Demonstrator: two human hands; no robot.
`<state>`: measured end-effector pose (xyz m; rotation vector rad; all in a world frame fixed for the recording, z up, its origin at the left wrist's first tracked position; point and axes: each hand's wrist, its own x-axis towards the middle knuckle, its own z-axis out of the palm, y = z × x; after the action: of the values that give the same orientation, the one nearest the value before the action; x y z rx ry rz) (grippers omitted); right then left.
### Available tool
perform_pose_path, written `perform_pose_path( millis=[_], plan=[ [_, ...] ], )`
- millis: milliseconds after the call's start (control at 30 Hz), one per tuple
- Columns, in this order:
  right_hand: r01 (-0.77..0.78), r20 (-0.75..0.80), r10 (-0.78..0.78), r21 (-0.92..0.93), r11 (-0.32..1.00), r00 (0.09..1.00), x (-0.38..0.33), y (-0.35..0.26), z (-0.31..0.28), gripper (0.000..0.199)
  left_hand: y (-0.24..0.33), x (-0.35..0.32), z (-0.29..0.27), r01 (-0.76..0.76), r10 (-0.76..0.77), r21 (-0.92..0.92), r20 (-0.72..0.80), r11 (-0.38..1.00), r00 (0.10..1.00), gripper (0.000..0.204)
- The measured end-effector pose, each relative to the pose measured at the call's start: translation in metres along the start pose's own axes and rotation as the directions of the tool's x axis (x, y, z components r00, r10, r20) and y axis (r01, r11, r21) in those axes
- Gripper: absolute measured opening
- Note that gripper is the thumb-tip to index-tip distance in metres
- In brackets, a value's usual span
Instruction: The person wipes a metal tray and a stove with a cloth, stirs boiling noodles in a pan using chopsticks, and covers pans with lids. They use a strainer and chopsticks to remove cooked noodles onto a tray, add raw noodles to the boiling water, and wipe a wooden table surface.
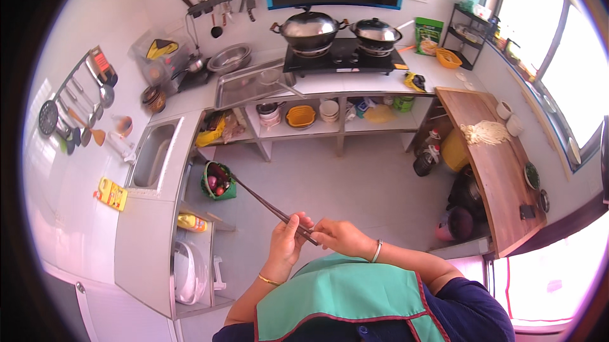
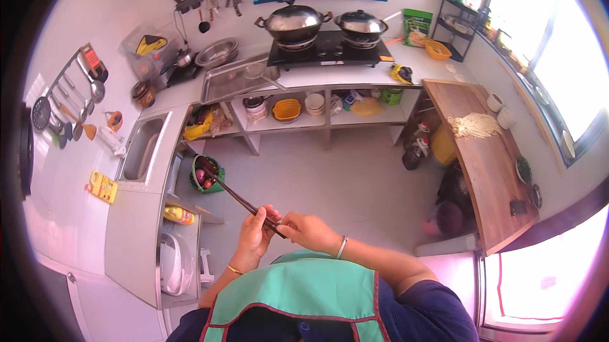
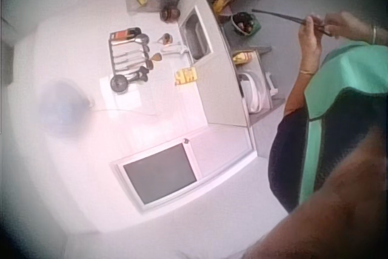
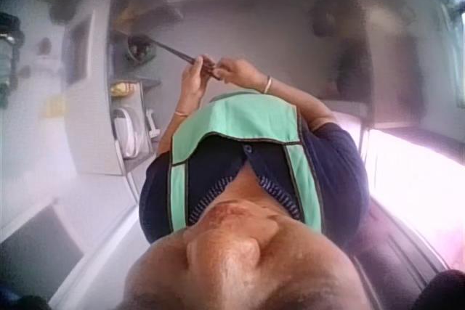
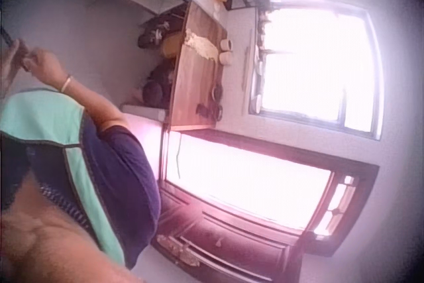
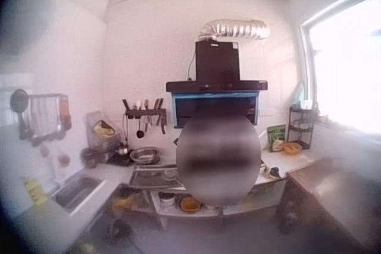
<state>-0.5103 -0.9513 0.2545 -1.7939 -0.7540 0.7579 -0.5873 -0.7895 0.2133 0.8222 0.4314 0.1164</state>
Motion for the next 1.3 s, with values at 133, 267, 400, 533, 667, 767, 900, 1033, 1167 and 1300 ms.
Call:
perform_pose_path(
  millis=[133,267,400,533,667,767,900,1033,1167,1300],
  plan=[
    [-0.078,0.245,0.086,-0.042,0.996,0.966,0.027,-0.012,0.038,0.031,0.022,-0.007,-0.037,-0.109,0.109,-0.002,-0.062,0.994,0.992,0.028],
    [-0.169,0.314,0.124,0.120,0.978,0.941,0.050,-0.011,0.063,0.024,0.046,-0.012,-0.057,-0.122,0.128,0.075,-0.077,0.990,0.989,0.029],
    [-0.174,0.284,0.125,0.154,0.973,0.951,0.069,-0.014,0.060,0.027,0.065,-0.004,-0.072,-0.112,0.114,0.041,-0.055,0.993,0.992,0.027],
    [-0.194,0.335,0.156,0.084,0.977,0.929,0.088,-0.013,0.053,0.028,0.076,0.014,-0.088,-0.163,0.163,0.010,-0.124,0.987,0.979,0.024],
    [-0.164,0.297,0.107,0.175,0.971,0.949,0.115,-0.004,0.042,0.025,0.090,0.040,-0.089,-0.164,0.166,0.030,-0.194,0.986,0.967,0.020],
    [-0.068,0.159,0.023,0.281,0.957,0.987,0.144,-0.009,0.029,0.021,0.101,0.065,-0.089,-0.187,0.188,0.031,-0.255,0.982,0.948,0.016],
    [0.048,0.054,-0.072,0.360,0.932,0.996,0.194,-0.021,-0.006,0.024,0.121,0.112,-0.070,-0.240,0.246,0.058,-0.303,0.969,0.921,0.014],
    [0.097,0.079,-0.162,0.527,0.844,0.984,0.235,-0.017,-0.045,0.025,0.137,0.166,-0.038,-0.231,0.244,0.081,-0.243,0.969,0.939,0.016],
    [0.137,0.062,-0.206,0.558,0.819,0.976,0.263,-0.021,-0.087,0.024,0.143,0.219,-0.013,-0.223,0.226,0.039,-0.111,0.974,0.968,0.017],
    [0.281,-0.065,-0.291,0.524,0.804,0.954,0.291,-0.022,-0.120,0.019,0.151,0.265,0.011,-0.136,0.134,-0.111,-0.025,0.984,0.991,0.016]
  ],
)
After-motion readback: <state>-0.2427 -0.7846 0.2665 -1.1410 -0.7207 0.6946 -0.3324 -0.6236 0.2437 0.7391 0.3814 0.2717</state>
